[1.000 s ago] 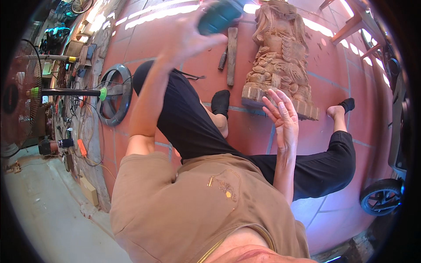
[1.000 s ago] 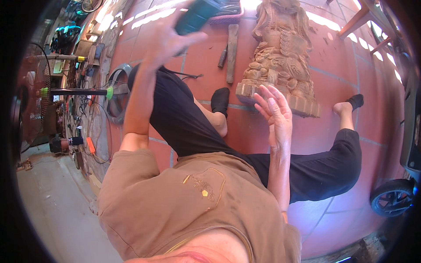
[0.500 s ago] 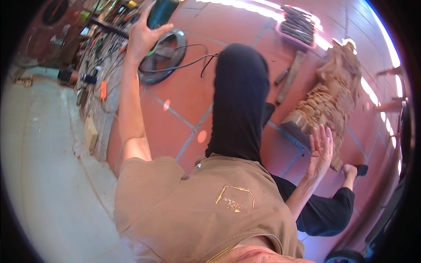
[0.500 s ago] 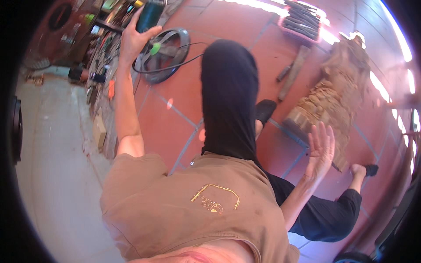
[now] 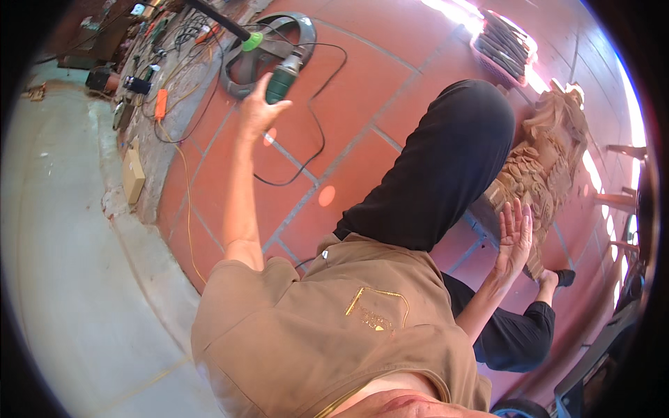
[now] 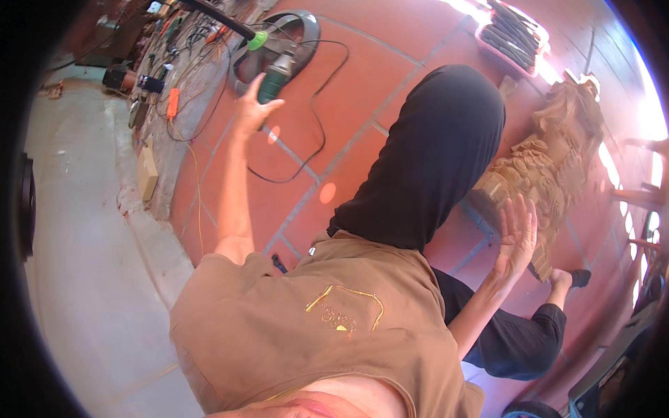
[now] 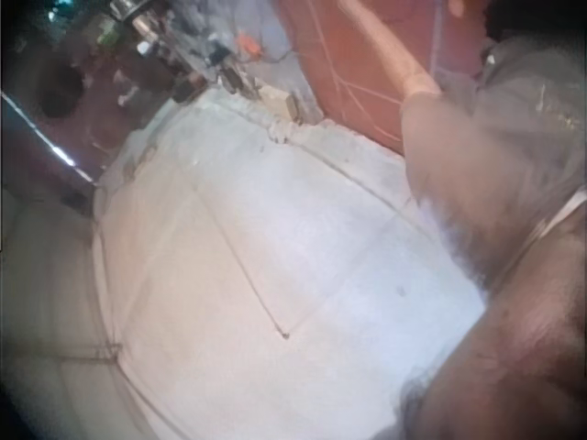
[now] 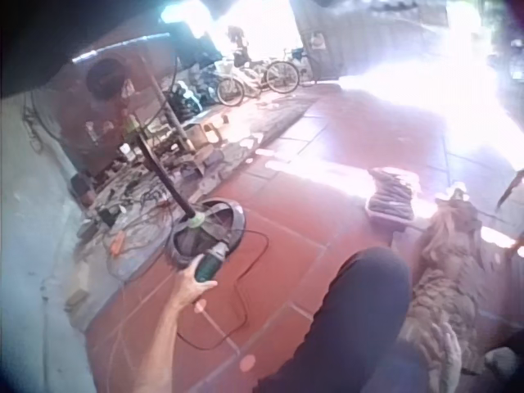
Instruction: The person uses a handheld rotary tool to carve and refine details on a wooden sculpture. They hold the tool with both hands and work on the surface of the piece, occasionally adjusting their grip and position.
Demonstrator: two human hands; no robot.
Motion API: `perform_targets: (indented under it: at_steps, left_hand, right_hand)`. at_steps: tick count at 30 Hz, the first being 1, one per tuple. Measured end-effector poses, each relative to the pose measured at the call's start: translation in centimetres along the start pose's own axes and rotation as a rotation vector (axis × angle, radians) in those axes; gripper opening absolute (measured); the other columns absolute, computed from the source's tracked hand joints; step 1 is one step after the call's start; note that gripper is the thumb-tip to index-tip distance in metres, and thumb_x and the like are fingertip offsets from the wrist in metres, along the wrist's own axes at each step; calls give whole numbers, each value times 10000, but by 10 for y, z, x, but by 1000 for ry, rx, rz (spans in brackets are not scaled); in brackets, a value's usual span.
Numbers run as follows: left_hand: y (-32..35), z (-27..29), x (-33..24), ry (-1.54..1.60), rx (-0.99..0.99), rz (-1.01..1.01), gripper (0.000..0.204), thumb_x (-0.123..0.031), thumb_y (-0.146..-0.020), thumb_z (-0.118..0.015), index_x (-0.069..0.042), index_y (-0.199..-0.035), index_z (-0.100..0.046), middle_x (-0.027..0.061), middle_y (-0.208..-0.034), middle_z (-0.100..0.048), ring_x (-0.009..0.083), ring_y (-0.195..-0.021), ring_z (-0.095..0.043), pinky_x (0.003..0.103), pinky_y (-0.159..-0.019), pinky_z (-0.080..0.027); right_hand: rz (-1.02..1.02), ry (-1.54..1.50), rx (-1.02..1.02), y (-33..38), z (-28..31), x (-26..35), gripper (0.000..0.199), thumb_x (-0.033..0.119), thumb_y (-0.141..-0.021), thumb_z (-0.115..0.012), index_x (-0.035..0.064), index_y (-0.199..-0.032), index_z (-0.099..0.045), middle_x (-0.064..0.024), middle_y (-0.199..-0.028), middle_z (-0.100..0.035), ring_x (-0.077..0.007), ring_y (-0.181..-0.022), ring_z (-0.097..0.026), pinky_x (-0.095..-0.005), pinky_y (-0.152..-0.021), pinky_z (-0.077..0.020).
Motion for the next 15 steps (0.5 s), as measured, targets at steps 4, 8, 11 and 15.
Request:
perform_targets:
  at_steps: [4, 8, 11, 15]
  left_hand:
    - [-1, -129, -11, 291, 55, -82, 844, -302, -637, -865, -73, -1361, -497, 180, -1025, -689, 271, -912, -686, 368, -790, -527]
    - [-4, -206, -36, 268, 281, -31, 883, -347, -656, -833, -82, -1401, -438, 213, -1153, -649, 358, -1016, -654, 436, -852, -518]
    - [-16, -243, -36, 189, 330, -53, 892, -358, -677, -804, -95, -1426, -397, 224, -1199, -627, 394, -1061, -628, 469, -885, -507]
    - [-34, -272, -30, 137, 321, -85, 875, -355, -693, -783, -66, -1419, -389, 231, -1237, -604, 407, -1088, -611, 475, -902, -502]
  right_hand:
    - [-28, 19, -40, 8, 11, 1, 485, 244, -1024, -469, 12, -1435, -357, -193, -1421, -465, -326, -1297, -488, -415, -1076, -430]
    - [20, 29, -119, 21, 12, 8, 463, 238, -1003, -512, 0, -1391, -430, -204, -1386, -498, -345, -1255, -526, -428, -1037, -457]
    - [20, 34, -180, 28, 15, 14, 462, 245, -998, -522, 5, -1384, -440, -201, -1383, -500, -331, -1247, -535, -422, -1040, -454]
    - [38, 43, -242, 33, 19, 22, 472, 250, -993, -535, 8, -1385, -435, -192, -1380, -503, -328, -1241, -538, -425, -1047, -447]
Point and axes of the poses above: each hand's wrist, its own y-axis away from the middle knuckle, its own z-axis out of the back of the hand, x = y × z, the point moved 1 cm from there along -y, towards the middle knuckle
